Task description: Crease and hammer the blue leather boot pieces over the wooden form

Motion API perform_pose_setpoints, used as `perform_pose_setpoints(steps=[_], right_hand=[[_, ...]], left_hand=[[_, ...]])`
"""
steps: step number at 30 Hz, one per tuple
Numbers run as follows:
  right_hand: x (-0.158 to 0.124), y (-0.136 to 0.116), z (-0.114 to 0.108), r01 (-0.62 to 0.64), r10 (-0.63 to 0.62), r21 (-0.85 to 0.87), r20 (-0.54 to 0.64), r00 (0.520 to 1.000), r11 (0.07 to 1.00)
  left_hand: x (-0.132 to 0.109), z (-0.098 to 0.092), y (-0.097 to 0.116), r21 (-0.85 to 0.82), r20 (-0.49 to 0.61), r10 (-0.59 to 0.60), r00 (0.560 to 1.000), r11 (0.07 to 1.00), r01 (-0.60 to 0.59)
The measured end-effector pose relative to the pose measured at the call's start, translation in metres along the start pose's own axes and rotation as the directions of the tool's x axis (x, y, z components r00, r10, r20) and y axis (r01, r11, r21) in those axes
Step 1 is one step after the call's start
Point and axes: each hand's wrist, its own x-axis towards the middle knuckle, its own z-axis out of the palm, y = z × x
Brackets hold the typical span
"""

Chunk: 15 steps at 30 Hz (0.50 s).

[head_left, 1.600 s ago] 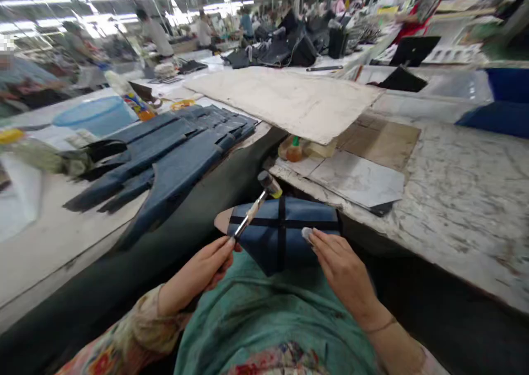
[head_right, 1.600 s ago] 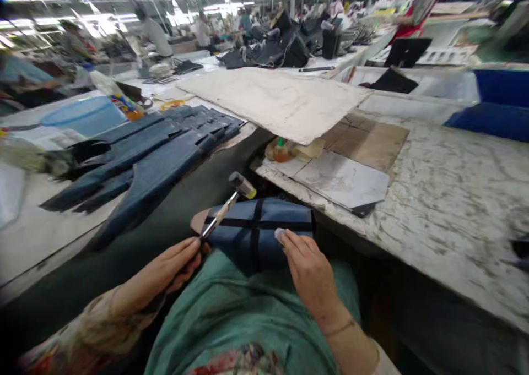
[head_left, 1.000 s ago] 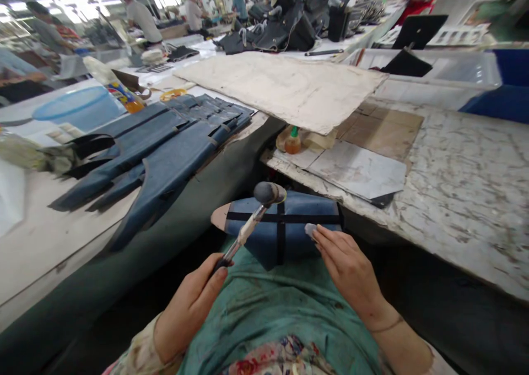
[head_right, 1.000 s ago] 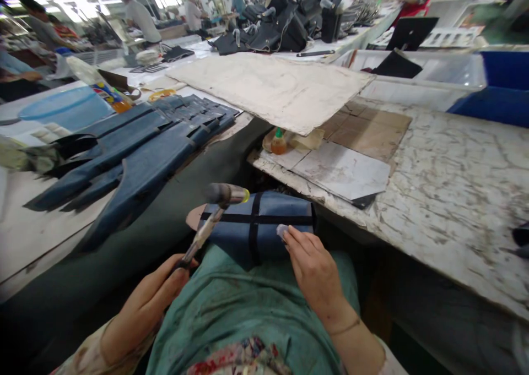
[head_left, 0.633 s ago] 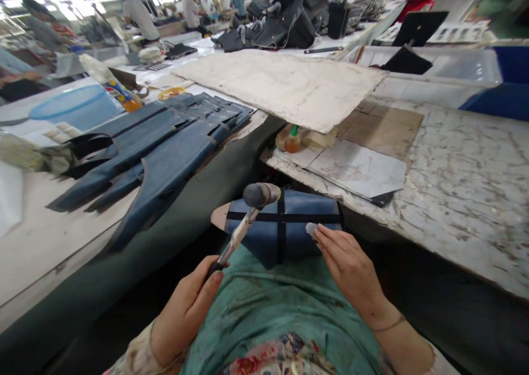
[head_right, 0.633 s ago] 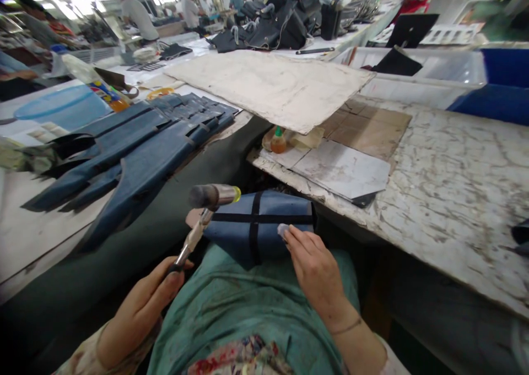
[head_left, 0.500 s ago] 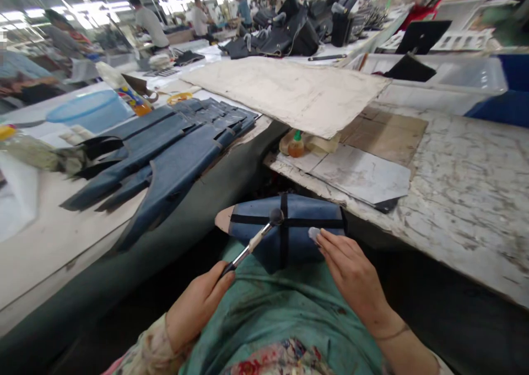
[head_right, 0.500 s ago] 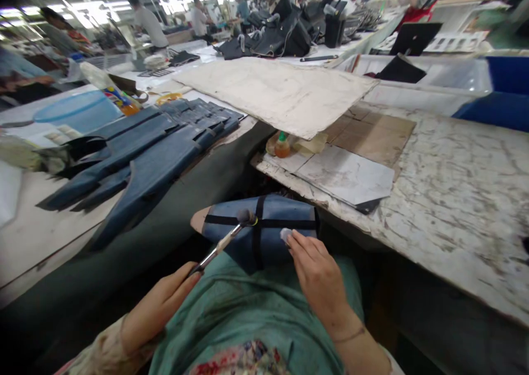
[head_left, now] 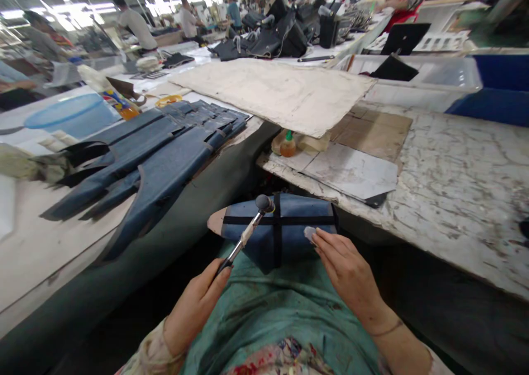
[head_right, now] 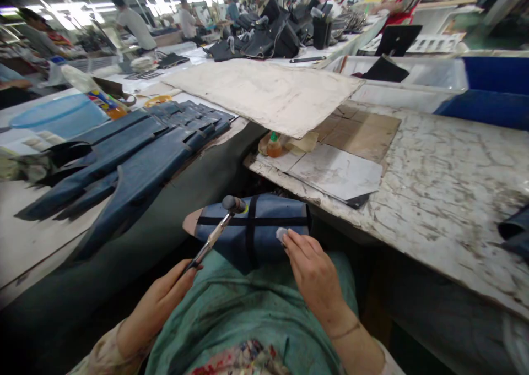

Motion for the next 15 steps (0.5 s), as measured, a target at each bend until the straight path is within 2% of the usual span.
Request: perform_pose_setpoints(steps=[4,6,11,15], right_hand=[[-0.005,0.000,-0.004,-0.035,0.035,0.028,-0.007,0.999,0.999],[-0.007,0.001,-0.004,-0.051,0.052,0.046,-0.003,0.999,0.998],[-0.011,0.002,-0.002,-0.073,0.073,0.062,0.009,0.997,0.995],[-0.012,0.003,-0.001,-0.068,0.069,0.061,-0.003,0.998,0.996]], left_hand=[[0.004,0.002,0.012,0.020,-0.043,0.075,0.996,0.997,-0.074],[0.008,0.006,0.019,0.071,-0.029,0.112,0.993,0.991,-0.109],[0.018,0.016,0.039,0.255,0.196,0.055,0.979,0.961,-0.105],[0.024,0.021,0.062,0.255,0.241,0.110,0.964,0.952,-0.172]])
